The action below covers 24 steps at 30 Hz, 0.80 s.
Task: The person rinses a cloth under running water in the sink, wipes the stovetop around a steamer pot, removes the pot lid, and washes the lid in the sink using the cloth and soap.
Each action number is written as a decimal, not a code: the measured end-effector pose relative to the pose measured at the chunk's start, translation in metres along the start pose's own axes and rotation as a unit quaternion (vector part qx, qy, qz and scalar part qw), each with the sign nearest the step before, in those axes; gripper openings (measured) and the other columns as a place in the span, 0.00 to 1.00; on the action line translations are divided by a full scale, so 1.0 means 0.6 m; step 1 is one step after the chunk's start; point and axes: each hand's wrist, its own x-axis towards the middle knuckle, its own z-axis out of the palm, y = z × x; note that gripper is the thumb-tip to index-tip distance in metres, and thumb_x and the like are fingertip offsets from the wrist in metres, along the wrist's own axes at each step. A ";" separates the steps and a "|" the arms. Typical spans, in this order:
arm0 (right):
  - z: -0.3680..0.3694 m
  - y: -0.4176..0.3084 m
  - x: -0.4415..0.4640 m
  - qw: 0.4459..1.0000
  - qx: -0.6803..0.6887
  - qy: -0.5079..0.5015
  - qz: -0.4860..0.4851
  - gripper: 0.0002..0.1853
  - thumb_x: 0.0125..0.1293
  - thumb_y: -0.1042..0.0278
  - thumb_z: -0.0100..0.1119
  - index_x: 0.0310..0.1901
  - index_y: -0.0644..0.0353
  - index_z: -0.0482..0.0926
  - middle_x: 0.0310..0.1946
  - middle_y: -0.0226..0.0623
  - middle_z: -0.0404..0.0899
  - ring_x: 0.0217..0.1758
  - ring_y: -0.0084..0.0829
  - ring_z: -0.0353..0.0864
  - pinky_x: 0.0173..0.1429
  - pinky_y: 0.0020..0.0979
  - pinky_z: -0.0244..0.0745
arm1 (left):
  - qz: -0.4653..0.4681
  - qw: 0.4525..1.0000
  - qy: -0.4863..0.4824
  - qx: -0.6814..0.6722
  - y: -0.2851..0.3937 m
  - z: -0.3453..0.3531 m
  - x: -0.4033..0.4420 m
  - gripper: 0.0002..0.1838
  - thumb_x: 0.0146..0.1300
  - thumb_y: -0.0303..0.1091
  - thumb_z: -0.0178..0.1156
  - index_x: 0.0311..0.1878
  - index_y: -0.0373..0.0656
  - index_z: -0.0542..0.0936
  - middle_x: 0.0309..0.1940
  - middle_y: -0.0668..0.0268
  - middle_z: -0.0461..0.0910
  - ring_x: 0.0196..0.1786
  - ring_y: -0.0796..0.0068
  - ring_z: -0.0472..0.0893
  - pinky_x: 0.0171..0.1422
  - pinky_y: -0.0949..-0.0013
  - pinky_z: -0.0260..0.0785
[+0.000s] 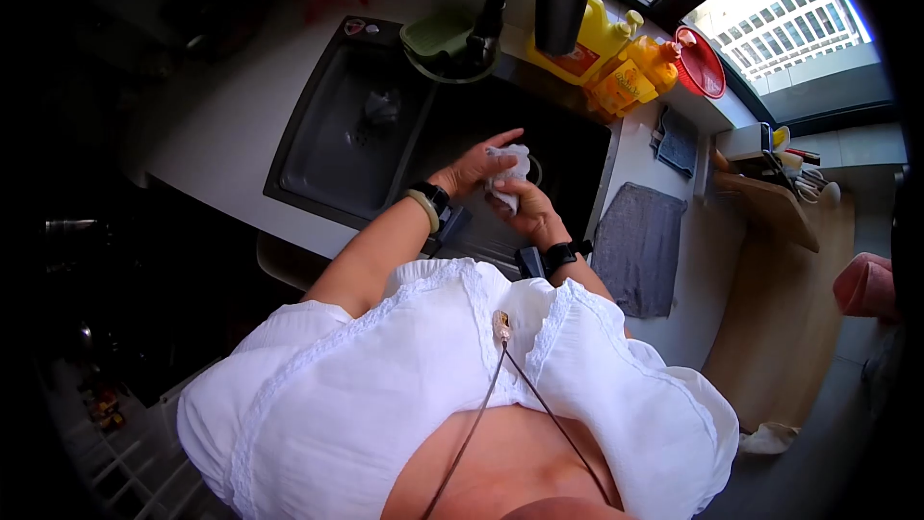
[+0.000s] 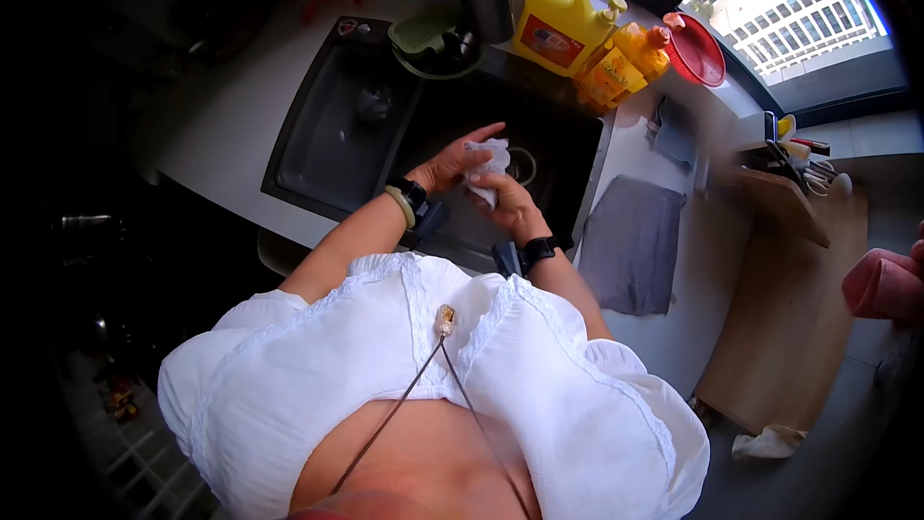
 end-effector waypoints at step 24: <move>-0.067 0.060 0.095 0.676 -0.683 0.215 -0.176 0.15 0.54 0.65 0.59 0.44 0.59 0.78 0.37 0.45 0.81 0.46 0.42 0.80 0.48 0.37 0.73 | 0.030 0.818 0.272 0.505 -0.048 0.021 0.057 0.06 0.41 0.30 0.58 0.23 0.40 0.80 0.25 0.48 0.78 0.33 0.48 0.79 0.38 0.59 0.72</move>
